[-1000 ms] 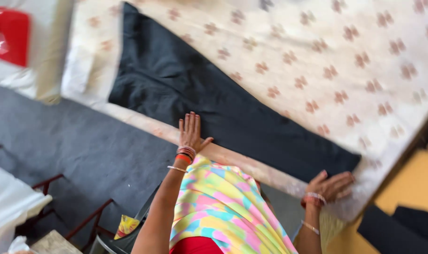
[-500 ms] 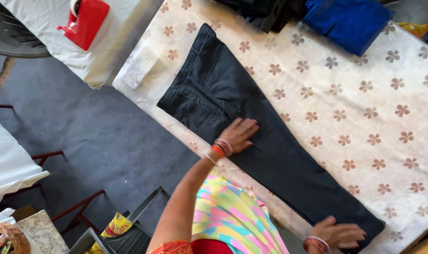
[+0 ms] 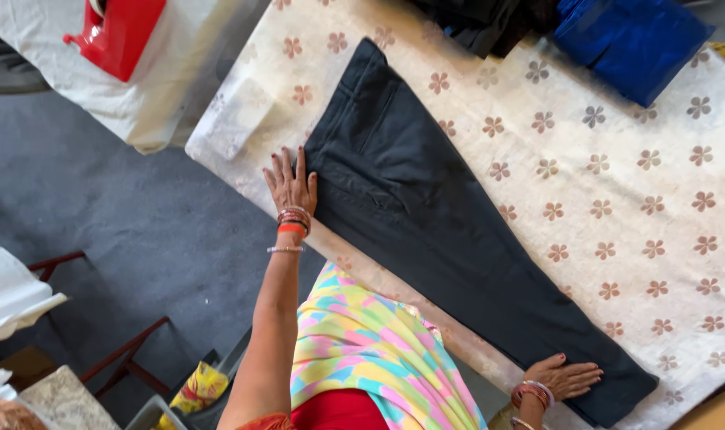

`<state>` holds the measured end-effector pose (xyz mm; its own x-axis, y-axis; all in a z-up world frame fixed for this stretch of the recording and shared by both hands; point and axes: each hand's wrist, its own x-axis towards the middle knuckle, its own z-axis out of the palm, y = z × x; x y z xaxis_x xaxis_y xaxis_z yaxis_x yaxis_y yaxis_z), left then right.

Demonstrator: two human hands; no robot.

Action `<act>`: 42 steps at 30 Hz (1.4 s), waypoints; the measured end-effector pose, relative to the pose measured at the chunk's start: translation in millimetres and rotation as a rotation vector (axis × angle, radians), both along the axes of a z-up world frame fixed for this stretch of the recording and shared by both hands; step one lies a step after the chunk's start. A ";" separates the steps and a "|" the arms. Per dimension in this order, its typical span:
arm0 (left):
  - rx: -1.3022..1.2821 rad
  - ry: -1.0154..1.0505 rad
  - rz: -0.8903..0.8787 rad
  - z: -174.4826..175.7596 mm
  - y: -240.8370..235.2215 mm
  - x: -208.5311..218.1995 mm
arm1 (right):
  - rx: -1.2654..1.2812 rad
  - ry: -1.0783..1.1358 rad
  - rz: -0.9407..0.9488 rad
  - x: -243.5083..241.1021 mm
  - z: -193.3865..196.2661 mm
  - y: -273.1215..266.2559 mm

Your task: The person folds a pair of black trousers on a table, aligning the legs and folding the garment into a compact rectangle. After stacking the folded trousers, the person picks up a light blue shirt from a nearby box and begins to unfold it.

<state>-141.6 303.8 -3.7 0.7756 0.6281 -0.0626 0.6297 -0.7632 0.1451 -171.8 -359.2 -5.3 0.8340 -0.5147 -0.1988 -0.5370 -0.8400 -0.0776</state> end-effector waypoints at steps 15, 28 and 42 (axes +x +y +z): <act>-0.190 -0.158 -0.949 10.2 -147.2 155.1 | 0.024 -0.190 -0.148 14.2 -31.4 114.5; 0.024 0.054 -0.423 -8.0 33.6 254.4 | -0.048 -0.144 -0.162 21.9 -18.3 129.5; -0.258 -0.089 -0.794 34.4 -138.5 129.8 | -0.049 -0.181 -0.145 19.0 -24.6 123.5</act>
